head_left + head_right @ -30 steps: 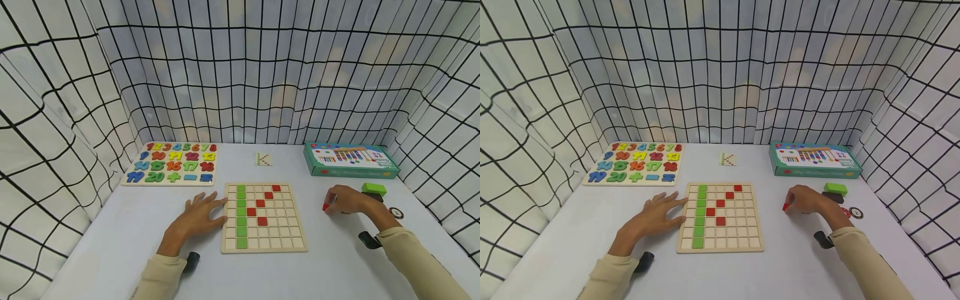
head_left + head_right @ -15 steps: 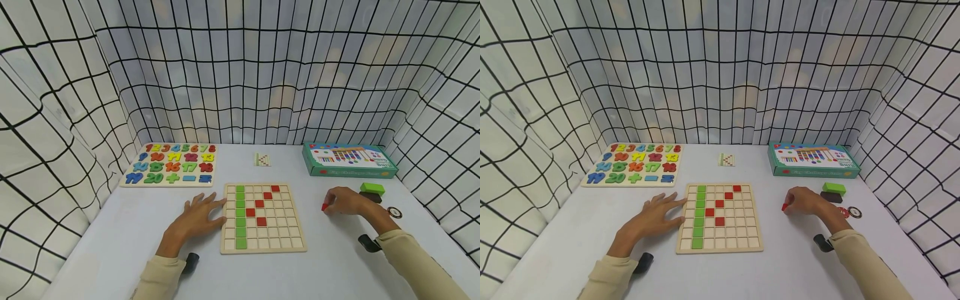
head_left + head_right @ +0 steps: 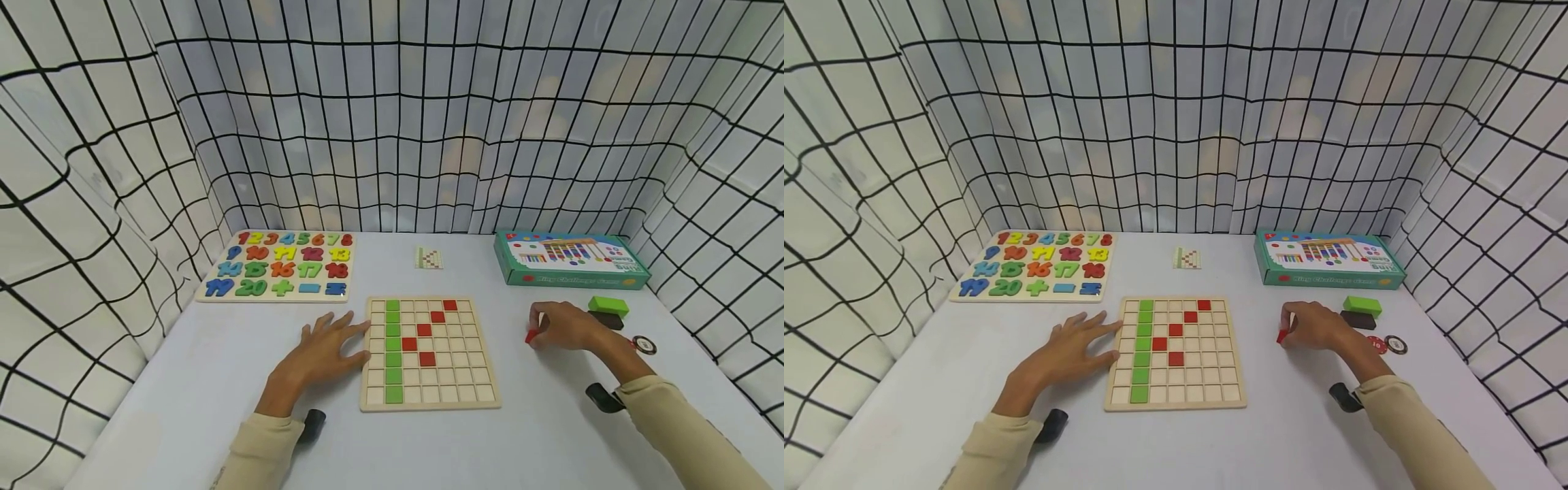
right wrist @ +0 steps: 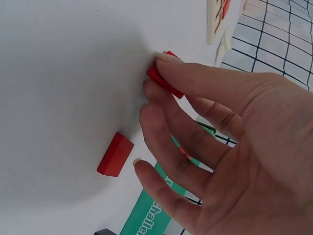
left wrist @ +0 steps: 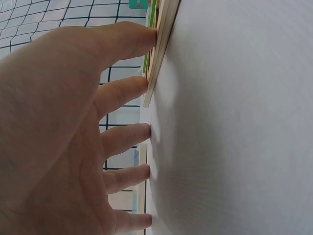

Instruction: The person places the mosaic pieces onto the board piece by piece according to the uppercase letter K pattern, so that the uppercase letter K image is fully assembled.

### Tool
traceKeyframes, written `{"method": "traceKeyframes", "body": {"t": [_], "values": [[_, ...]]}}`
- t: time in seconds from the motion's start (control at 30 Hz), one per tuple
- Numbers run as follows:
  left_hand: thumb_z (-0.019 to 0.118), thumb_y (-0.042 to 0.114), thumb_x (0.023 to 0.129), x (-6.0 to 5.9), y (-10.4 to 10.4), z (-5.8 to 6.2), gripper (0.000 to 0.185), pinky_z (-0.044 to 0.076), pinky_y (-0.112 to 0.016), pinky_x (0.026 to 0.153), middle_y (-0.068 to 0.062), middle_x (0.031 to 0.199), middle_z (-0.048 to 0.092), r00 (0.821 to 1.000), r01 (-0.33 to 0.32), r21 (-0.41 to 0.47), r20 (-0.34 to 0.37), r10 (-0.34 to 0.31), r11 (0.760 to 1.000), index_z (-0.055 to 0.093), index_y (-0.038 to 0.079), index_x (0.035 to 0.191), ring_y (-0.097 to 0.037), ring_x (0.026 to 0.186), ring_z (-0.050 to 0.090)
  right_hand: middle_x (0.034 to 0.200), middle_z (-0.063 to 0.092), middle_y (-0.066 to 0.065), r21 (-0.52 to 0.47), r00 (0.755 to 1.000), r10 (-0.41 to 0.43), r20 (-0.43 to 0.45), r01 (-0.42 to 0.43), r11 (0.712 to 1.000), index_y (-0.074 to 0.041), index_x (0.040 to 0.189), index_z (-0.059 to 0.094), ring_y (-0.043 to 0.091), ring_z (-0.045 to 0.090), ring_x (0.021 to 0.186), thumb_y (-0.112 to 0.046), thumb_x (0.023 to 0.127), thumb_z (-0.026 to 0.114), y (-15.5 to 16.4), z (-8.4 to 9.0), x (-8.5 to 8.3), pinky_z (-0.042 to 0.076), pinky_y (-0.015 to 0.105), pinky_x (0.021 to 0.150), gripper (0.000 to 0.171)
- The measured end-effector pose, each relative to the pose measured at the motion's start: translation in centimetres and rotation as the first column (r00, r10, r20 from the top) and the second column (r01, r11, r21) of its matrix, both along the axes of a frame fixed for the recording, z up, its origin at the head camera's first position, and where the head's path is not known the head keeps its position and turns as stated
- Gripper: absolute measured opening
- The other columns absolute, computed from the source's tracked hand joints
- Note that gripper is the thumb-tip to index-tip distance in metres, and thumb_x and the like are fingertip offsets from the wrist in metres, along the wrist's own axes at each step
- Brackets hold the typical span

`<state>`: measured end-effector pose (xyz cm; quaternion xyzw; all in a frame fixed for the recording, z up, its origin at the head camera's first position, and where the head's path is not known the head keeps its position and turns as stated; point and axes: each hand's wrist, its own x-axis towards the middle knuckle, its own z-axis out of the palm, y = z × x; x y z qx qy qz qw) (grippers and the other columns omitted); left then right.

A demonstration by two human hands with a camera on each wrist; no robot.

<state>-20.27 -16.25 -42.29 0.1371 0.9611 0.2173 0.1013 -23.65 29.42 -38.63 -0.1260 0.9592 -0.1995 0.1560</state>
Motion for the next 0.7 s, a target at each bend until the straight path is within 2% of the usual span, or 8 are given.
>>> {"method": "traceKeyframes", "body": {"t": [0.13,0.3,0.53,0.7], "values": [[0.070,0.043,0.100,-0.1,0.1,-0.1,0.064,0.011,-0.080,0.121,-0.015,0.171,0.035,1.000,0.001,0.001,-0.007,-0.001,1.000,0.053,0.026,0.159,-0.049,0.160,0.017,0.089,0.073,0.002,-0.028,1.000,0.007,-0.005,-0.007,1.000,-0.011,0.098,0.067,0.019,0.060,0.077,-0.013,0.090,0.083,0.1,0.2,0.2,0.053,0.032,0.066,0.018],[0.070,0.043,0.100,-0.1,0.1,-0.2,0.064,0.011,-0.080,0.121,-0.015,0.171,0.035,1.000,-0.002,-0.001,-0.009,0.002,1.000,0.053,0.026,0.159,-0.049,0.160,0.017,0.093,0.072,0.004,-0.075,0.999,0.027,-0.040,-0.030,0.997,-0.008,0.101,0.069,0.017,0.061,0.078,-0.010,0.093,0.078,-0.1,0.1,0.1,0.055,0.030,0.066,0.012],[0.070,0.043,0.099,0.0,0.0,-0.1,0.064,0.010,-0.079,0.122,-0.015,0.171,0.036,1.000,-0.008,-0.002,0.000,0.008,1.000,0.053,0.026,0.159,-0.049,0.160,0.017,0.093,0.072,0.001,-0.201,0.989,0.083,-0.122,-0.107,0.974,-0.006,0.104,0.070,0.015,0.063,0.080,-0.007,0.095,0.077,-2.7,0.1,0.4,0.057,0.026,0.067,0.012],[0.070,0.043,0.100,0.0,0.1,-0.1,0.064,0.010,-0.079,0.122,-0.014,0.171,0.035,1.000,-0.008,0.007,0.003,0.008,1.000,0.052,0.026,0.159,-0.048,0.161,0.017,0.093,0.073,-0.002,-0.251,0.980,0.111,-0.166,-0.151,0.956,-0.009,0.103,0.071,0.014,0.061,0.080,-0.007,0.095,0.077,-4.9,-0.2,1.3,0.054,0.025,0.066,0.011]]}}
